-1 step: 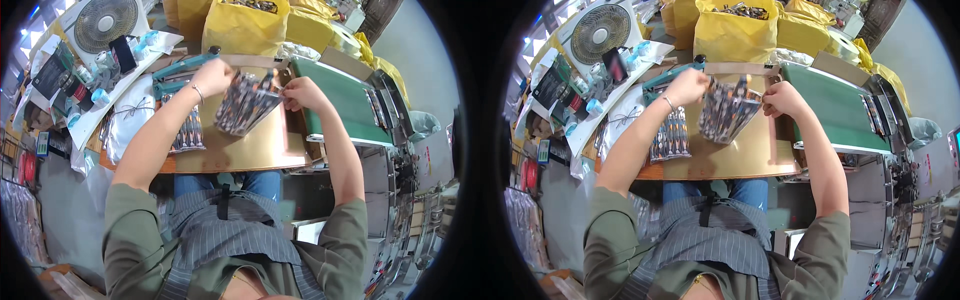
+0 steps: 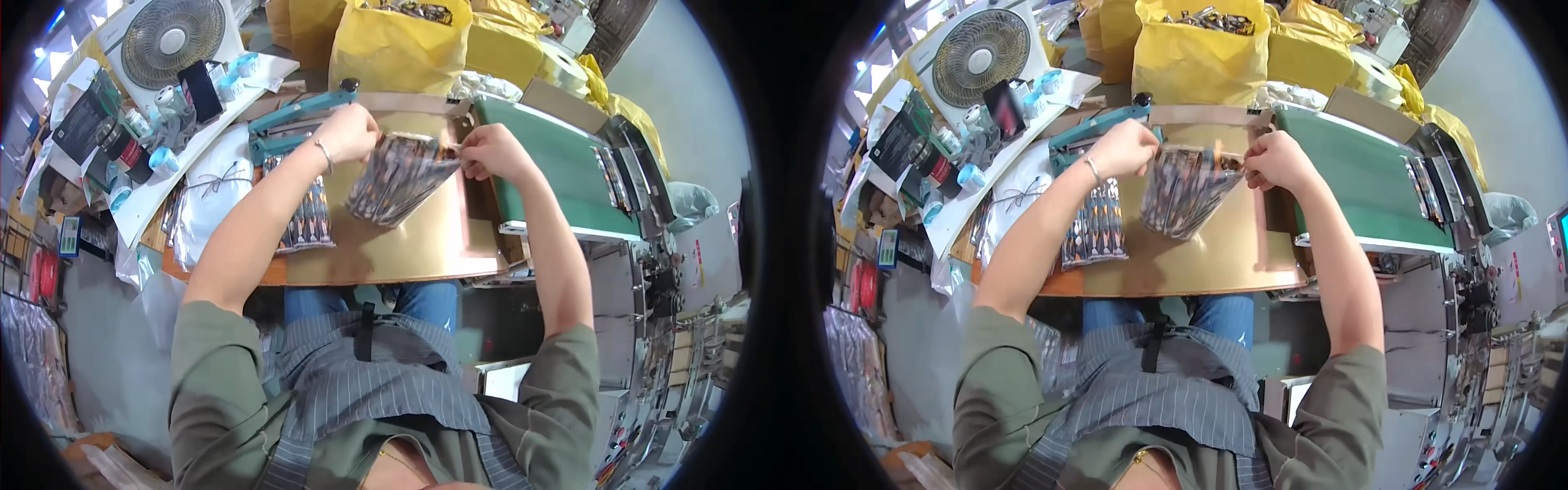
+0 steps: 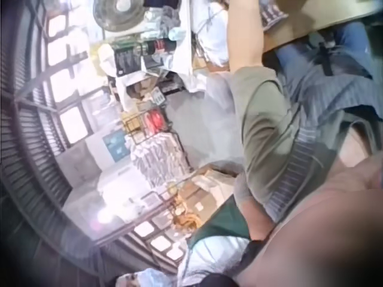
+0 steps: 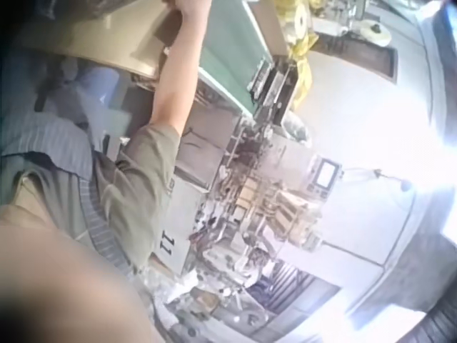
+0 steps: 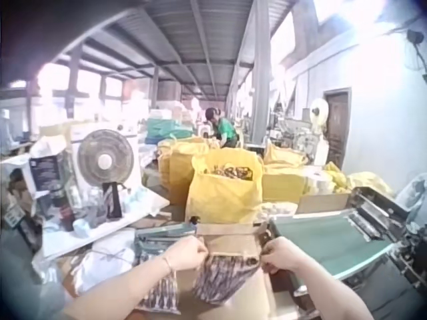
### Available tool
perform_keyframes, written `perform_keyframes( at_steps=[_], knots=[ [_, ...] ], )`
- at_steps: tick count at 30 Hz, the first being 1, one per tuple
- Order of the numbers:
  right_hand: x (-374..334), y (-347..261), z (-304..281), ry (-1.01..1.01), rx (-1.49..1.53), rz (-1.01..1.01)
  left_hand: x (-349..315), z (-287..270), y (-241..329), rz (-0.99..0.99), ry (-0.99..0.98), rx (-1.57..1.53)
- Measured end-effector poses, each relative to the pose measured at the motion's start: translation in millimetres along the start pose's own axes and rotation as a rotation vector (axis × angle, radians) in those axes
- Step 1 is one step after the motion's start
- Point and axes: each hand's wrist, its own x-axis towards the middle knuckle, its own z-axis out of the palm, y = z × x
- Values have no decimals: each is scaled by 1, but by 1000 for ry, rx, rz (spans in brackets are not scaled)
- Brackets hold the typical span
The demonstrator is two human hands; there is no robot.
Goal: Packaging bundles of items into plastic bags and sealing them with a heat sealer.
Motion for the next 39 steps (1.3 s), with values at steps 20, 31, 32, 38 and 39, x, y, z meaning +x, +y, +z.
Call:
perform_keyframes(
  at_steps=[20,31,32,38,39],
  knots=[
    [-17,-35,52,549,-479,-987,-43,-10,32,6,-1,-412],
    [150,-45,136,360,-482,-740,-47,18,-134,-269,134,-846],
    [180,-38,133,558,-369,-588,-45,26,-153,-327,153,-847],
    [222,-122,153,439,-317,-536,-11,13,-218,-623,197,-1075],
    [211,-138,156,511,-464,-633,-5,7,-229,-650,235,-1117]
  ],
)
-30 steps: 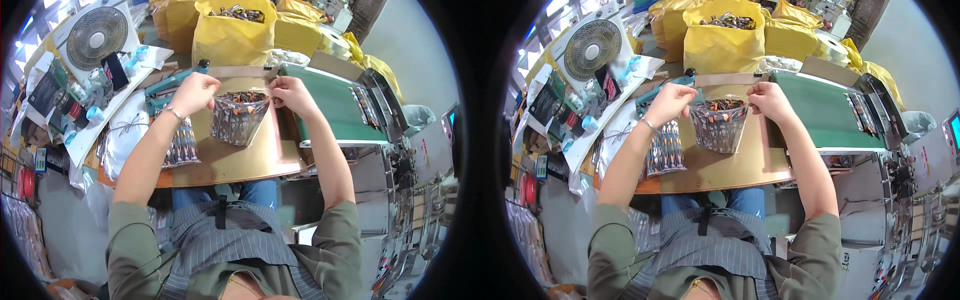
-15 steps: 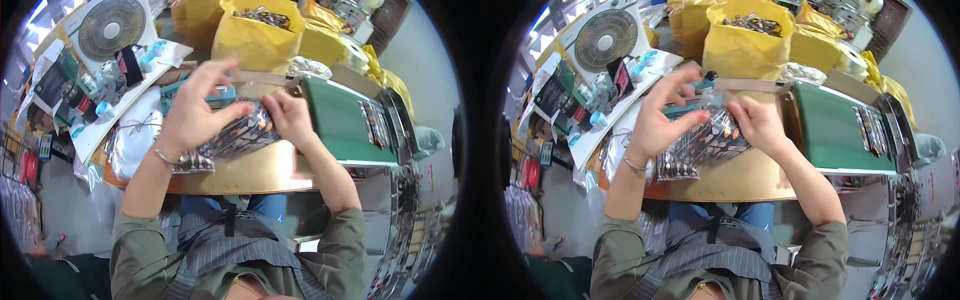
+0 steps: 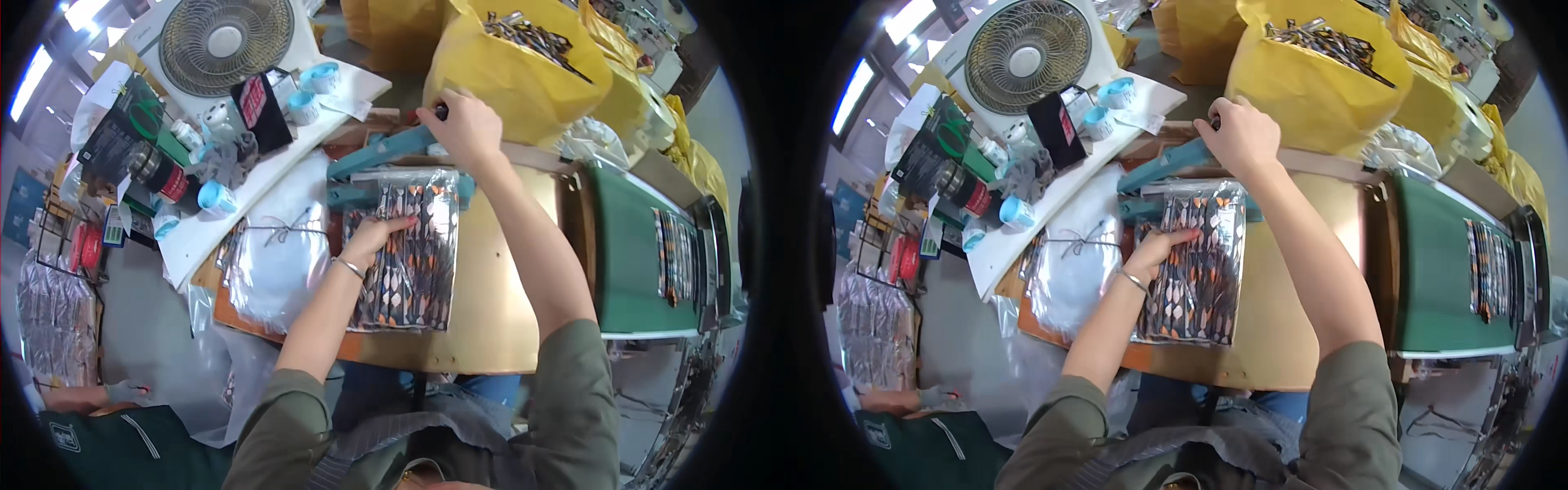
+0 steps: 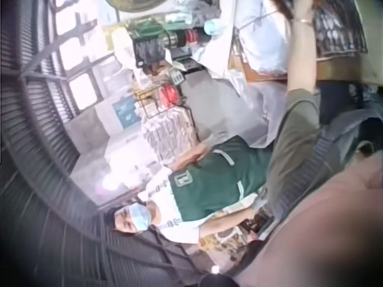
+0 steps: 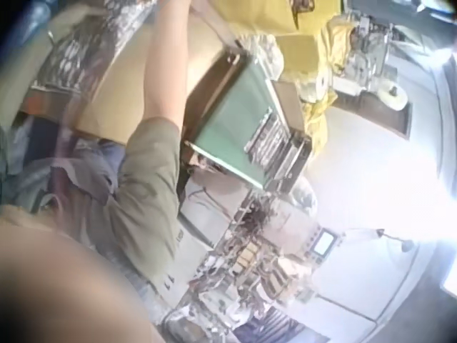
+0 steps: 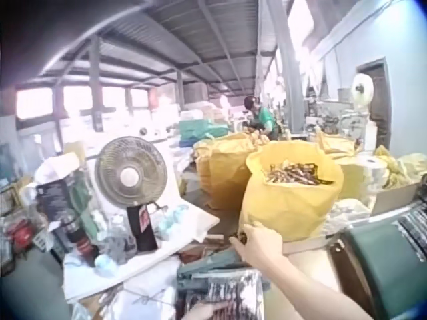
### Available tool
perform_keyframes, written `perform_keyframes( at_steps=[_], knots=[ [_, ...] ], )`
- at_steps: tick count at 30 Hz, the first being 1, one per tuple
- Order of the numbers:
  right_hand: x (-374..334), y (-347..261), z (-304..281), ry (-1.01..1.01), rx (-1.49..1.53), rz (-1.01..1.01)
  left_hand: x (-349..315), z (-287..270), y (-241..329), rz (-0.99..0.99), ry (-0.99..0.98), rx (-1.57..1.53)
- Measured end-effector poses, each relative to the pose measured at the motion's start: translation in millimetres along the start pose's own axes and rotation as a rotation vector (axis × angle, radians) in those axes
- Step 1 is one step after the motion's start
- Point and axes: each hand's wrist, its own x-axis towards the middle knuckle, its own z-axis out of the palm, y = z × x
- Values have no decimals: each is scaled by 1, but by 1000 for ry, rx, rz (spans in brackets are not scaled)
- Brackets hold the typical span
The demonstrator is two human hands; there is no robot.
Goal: Packaging bundles of items into plastic bags and sealing them with a heat sealer.
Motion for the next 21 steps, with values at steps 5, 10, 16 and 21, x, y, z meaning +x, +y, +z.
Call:
perform_keyframes(
  at_steps=[5,10,16,21],
  knots=[
    [-31,80,72,84,-169,91,13,11,17,-68,99,163],
    [-34,78,95,54,-140,96,7,-7,-2,392,252,514],
    [-42,81,97,124,-69,120,-71,-27,-18,385,594,968],
    [-51,80,92,93,-70,176,-50,-36,-56,373,642,891]
  ],
)
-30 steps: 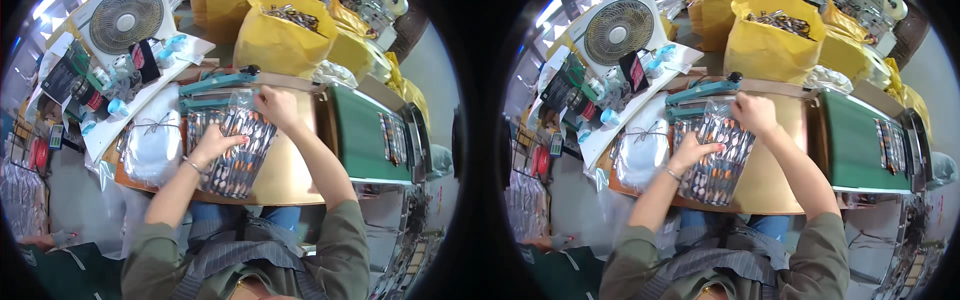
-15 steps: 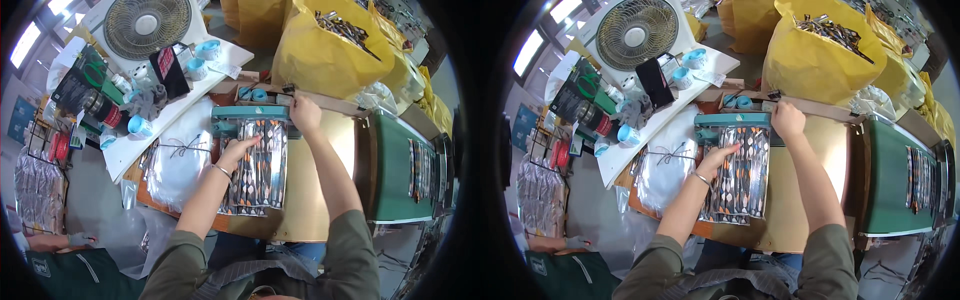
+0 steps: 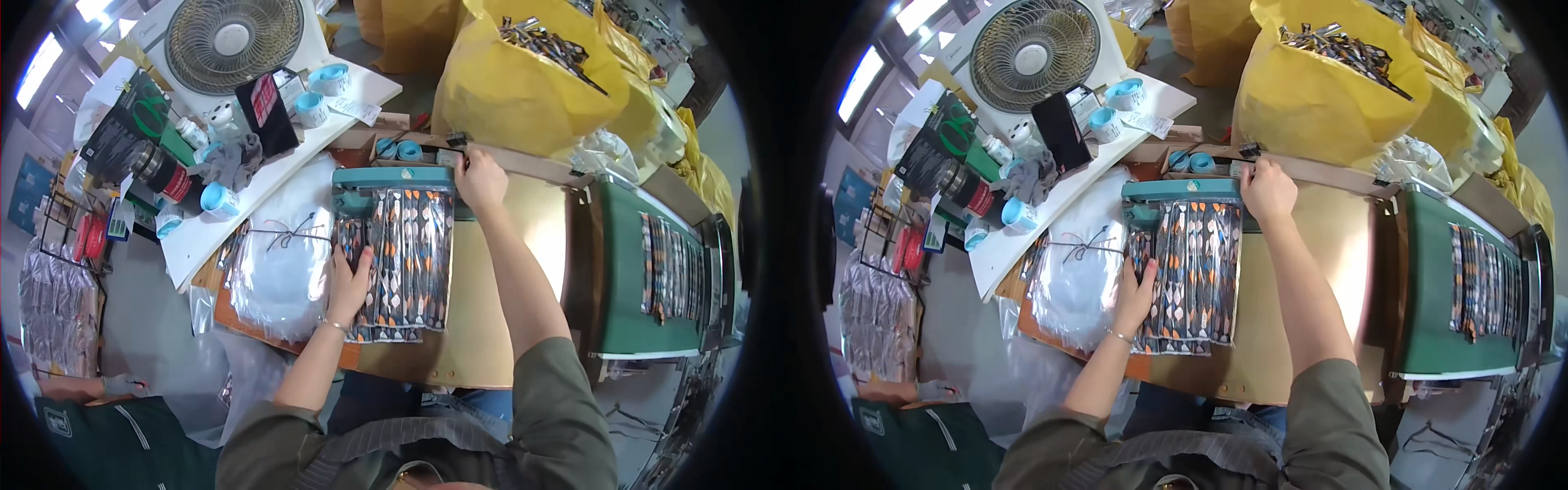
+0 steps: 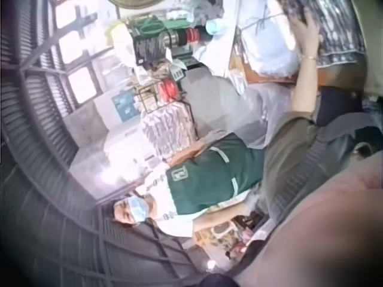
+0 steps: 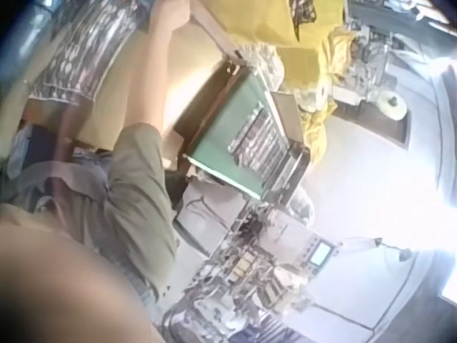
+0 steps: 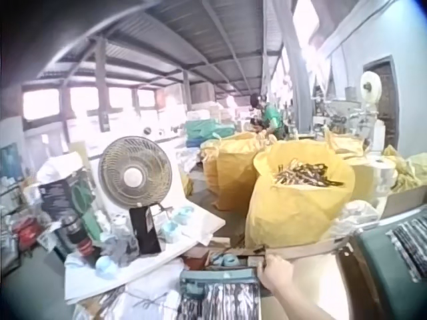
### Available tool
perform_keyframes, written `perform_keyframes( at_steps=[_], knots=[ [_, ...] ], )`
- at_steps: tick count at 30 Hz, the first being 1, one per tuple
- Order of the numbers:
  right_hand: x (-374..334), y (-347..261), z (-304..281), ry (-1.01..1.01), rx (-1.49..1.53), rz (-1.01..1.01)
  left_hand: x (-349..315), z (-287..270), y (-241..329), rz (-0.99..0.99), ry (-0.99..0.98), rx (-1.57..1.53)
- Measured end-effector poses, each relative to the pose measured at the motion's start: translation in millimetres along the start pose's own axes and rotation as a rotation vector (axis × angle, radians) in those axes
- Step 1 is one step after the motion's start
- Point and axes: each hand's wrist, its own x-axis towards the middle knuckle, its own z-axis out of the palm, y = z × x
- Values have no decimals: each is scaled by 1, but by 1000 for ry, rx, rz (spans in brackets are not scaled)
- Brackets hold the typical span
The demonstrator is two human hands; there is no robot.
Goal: Packaging bundles of items into plastic bags and sealing them with a heat sealer.
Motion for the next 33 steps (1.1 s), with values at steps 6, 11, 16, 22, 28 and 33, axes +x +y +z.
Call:
perform_keyframes(
  at_steps=[6,11,16,22,28,33],
  knots=[
    [-81,13,3,-404,960,433,6,-14,1,-81,-73,-23],
    [-199,-58,-45,-841,1182,449,-26,-45,34,-345,-423,-706],
    [-246,-98,-88,-1111,1765,670,-97,-106,13,98,-158,-752],
    [-200,-303,-160,-1300,1540,10,-226,-321,-41,-180,579,-239],
    [-256,-424,-85,-1265,1699,-402,-279,-299,-104,170,423,728],
    [-302,-422,-33,-1346,522,-1390,-295,-274,-128,-125,131,674]
  ],
)
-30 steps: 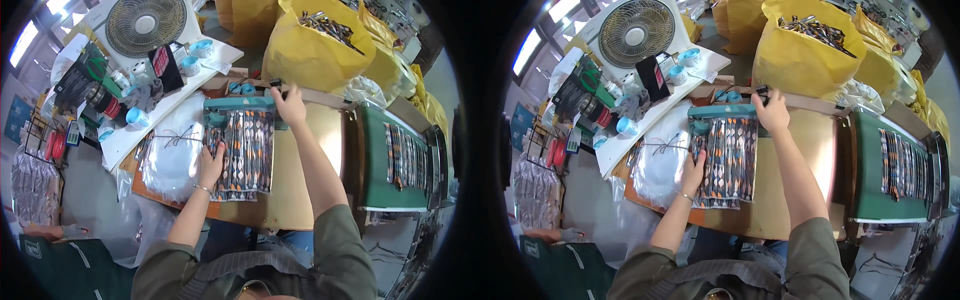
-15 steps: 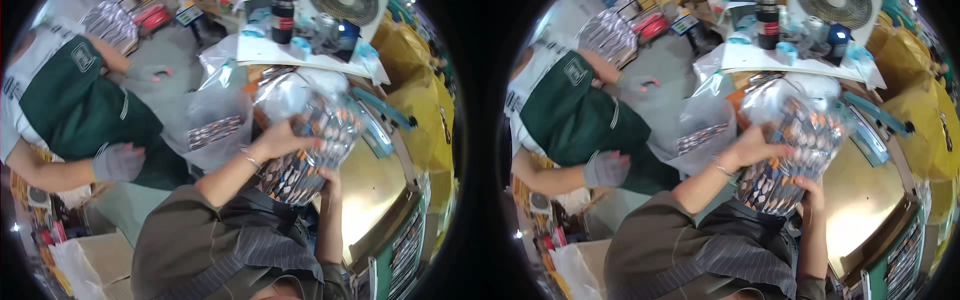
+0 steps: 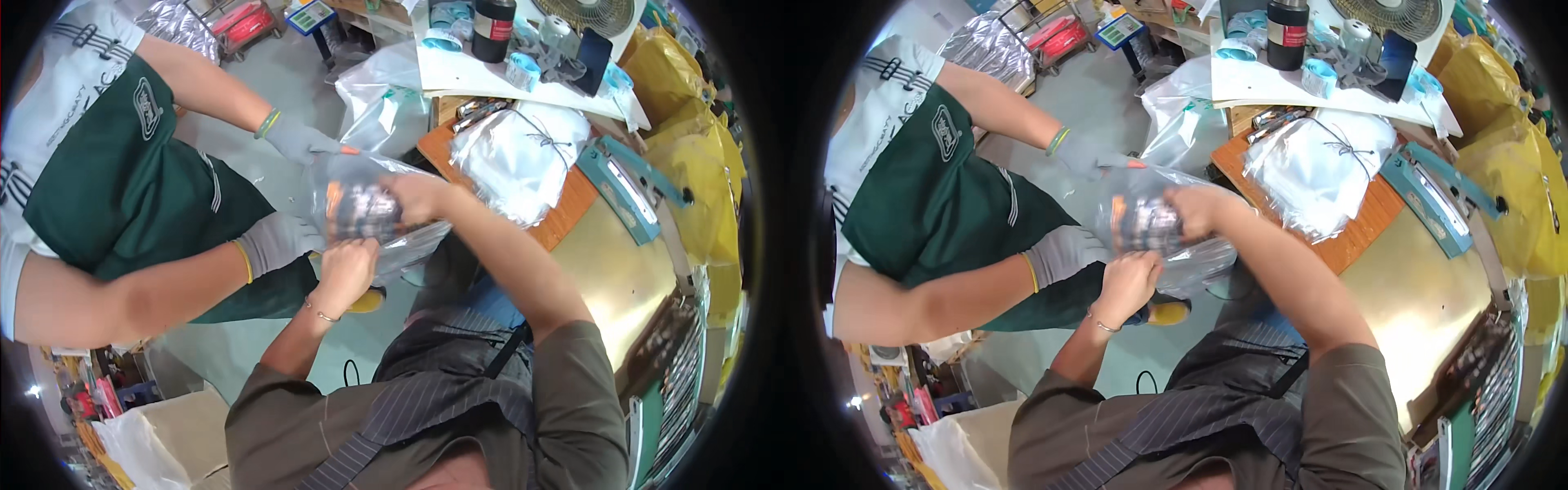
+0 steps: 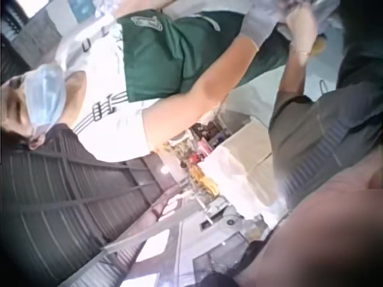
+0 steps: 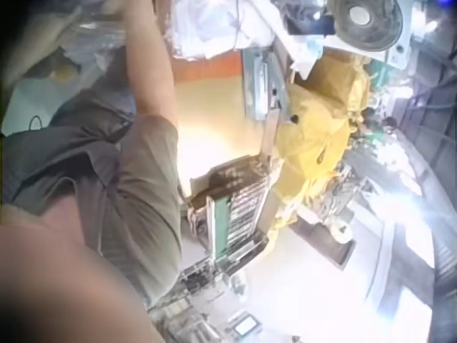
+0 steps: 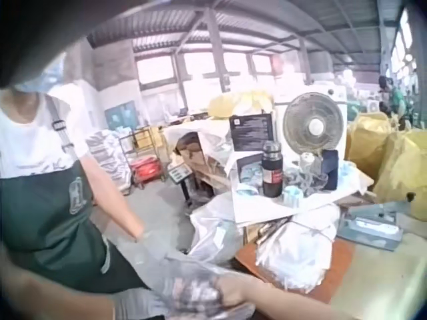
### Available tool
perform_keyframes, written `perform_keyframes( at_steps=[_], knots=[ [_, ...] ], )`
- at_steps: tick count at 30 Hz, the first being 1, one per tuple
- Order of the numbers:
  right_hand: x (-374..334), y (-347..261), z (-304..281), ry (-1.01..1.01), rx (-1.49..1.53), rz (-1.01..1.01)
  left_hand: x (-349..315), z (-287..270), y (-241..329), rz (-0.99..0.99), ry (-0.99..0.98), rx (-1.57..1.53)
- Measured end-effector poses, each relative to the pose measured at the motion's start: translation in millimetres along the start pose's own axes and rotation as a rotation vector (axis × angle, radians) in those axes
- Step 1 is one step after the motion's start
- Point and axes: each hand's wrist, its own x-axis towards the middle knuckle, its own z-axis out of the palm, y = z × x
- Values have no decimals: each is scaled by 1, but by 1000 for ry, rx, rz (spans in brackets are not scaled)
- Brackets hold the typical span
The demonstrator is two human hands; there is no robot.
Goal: Packaging bundles of items into plastic bags and sealing them with a heat sealer.
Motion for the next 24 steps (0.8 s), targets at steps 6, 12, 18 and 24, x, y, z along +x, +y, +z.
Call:
perform_keyframes(
  at_steps=[6,12,18,24],
  knots=[
    [-19,8,21,247,-20,356,2,-20,18,136,54,-132],
    [-208,8,-67,988,480,323,52,-26,104,277,479,-673],
    [-378,-23,52,1373,740,799,245,74,184,596,444,-464],
    [-473,-79,157,1700,966,1178,310,103,177,432,-210,-593]
  ],
)
